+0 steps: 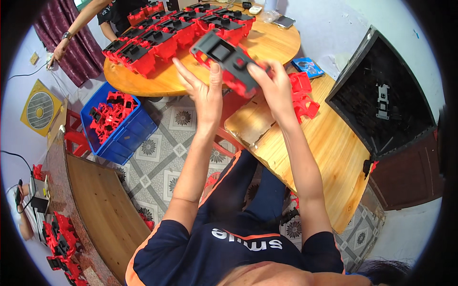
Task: Assemble red plastic toy truck components by snapping black pieces into the red frames.
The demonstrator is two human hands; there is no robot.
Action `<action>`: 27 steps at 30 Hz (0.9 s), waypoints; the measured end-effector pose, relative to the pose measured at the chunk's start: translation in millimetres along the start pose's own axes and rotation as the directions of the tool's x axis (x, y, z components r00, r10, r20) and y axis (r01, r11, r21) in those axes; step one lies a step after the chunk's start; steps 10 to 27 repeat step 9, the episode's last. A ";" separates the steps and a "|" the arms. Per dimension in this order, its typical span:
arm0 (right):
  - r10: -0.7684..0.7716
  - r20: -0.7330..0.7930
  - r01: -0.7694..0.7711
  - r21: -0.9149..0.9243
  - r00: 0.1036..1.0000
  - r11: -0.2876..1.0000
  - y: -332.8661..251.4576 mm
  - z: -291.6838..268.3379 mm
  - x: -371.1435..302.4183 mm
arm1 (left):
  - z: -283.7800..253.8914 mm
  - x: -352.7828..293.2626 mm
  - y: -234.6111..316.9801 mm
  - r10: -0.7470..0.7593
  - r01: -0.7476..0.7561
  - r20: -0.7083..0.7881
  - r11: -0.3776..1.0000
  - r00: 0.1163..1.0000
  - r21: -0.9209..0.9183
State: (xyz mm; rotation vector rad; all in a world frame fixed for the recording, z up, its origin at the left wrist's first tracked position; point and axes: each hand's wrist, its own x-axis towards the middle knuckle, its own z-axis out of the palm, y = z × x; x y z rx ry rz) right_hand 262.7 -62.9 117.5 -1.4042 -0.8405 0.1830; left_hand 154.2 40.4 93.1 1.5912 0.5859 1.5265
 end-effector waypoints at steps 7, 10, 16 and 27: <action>0.172 0.045 -0.170 -0.040 0.984 0.985 17.9 34.5 77.6 | 35.2 73.5 -71.2 0.363 -0.466 0.298 0.756 0.883 0.459; -0.075 -0.096 0.049 -0.251 0.993 0.967 43.4 11.1 60.4 | 45.1 86.4 -78.2 0.360 -0.469 0.307 0.745 0.881 0.474; -0.075 -0.096 0.049 -0.251 0.993 0.967 43.4 11.1 60.4 | 45.1 86.4 -78.2 0.360 -0.469 0.307 0.745 0.881 0.474; -0.075 -0.096 0.049 -0.251 0.993 0.967 43.4 11.1 60.4 | 45.1 86.4 -78.2 0.360 -0.469 0.307 0.745 0.881 0.474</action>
